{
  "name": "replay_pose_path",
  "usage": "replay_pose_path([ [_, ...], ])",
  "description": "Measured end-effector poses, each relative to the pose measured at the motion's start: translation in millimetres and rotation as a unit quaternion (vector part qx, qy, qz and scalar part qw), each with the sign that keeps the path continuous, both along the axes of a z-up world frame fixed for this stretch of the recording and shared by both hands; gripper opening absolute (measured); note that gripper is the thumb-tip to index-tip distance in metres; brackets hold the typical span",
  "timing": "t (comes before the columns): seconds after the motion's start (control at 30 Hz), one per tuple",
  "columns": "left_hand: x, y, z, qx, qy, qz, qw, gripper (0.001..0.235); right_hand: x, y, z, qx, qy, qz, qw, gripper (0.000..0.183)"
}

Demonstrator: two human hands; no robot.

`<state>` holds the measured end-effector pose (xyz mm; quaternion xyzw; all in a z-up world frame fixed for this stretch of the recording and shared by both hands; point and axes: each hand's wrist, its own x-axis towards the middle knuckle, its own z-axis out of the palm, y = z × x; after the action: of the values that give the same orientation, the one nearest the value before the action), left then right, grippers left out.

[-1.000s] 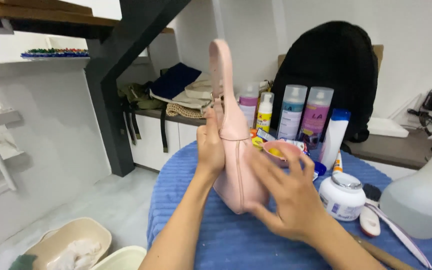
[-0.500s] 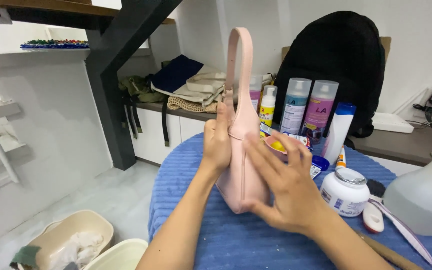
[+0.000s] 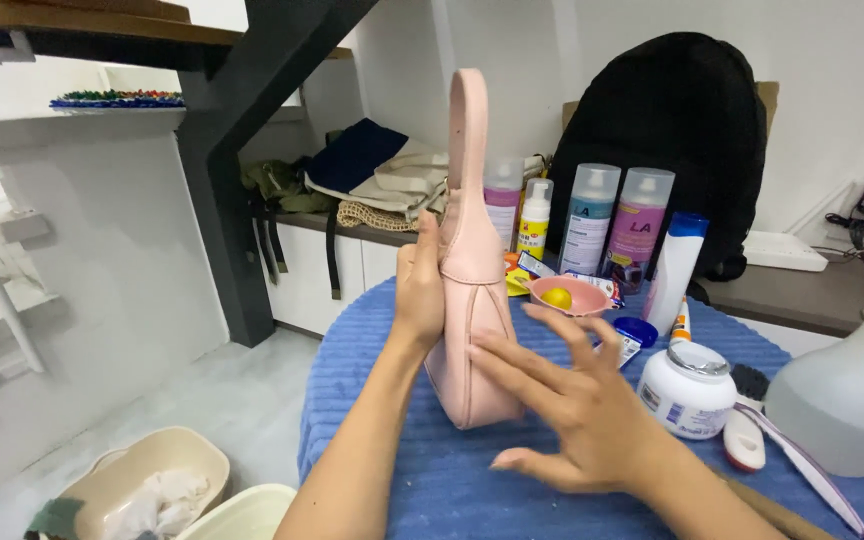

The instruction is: A person performs a detailed quality inspection of a finished pink leather handbag, checking the strap, seams, and interior.

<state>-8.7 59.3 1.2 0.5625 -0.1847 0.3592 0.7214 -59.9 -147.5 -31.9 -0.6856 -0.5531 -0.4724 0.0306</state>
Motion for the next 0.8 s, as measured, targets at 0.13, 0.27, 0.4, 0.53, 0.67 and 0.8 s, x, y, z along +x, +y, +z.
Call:
replay_pose_path([
  [0.13, 11, 2, -3, -0.017, 0.005, 0.013, 1.0, 0.06, 17, -2, -5, 0.038, 0.002, -0.11, 0.993, 0.081],
  [0.27, 5, 2, -1, -0.026, 0.011, 0.008, 1.0, 0.06, 7, 8, -7, 0.023, 0.034, -0.071, 0.997, 0.093],
  [0.4, -1, 3, 3, -0.031, 0.022, 0.013, 0.999, 0.064, 7, -4, -8, 0.004, -0.002, -0.043, 0.999, 0.08],
  [0.53, 6, 3, 0, -0.034, 0.015, 0.015, 0.999, 0.059, 11, 2, -9, 0.032, 0.023, -0.1, 0.994, 0.086],
  [0.67, 4, 2, -1, -0.024, -0.001, 0.025, 0.999, 0.057, -4, 9, -5, 0.013, 0.026, -0.019, 0.999, 0.08],
  [0.8, 2, 0, 0, -0.015, -0.002, 0.016, 1.0, 0.055, -6, -1, -1, 0.114, -0.006, 0.055, 0.992, 0.051],
])
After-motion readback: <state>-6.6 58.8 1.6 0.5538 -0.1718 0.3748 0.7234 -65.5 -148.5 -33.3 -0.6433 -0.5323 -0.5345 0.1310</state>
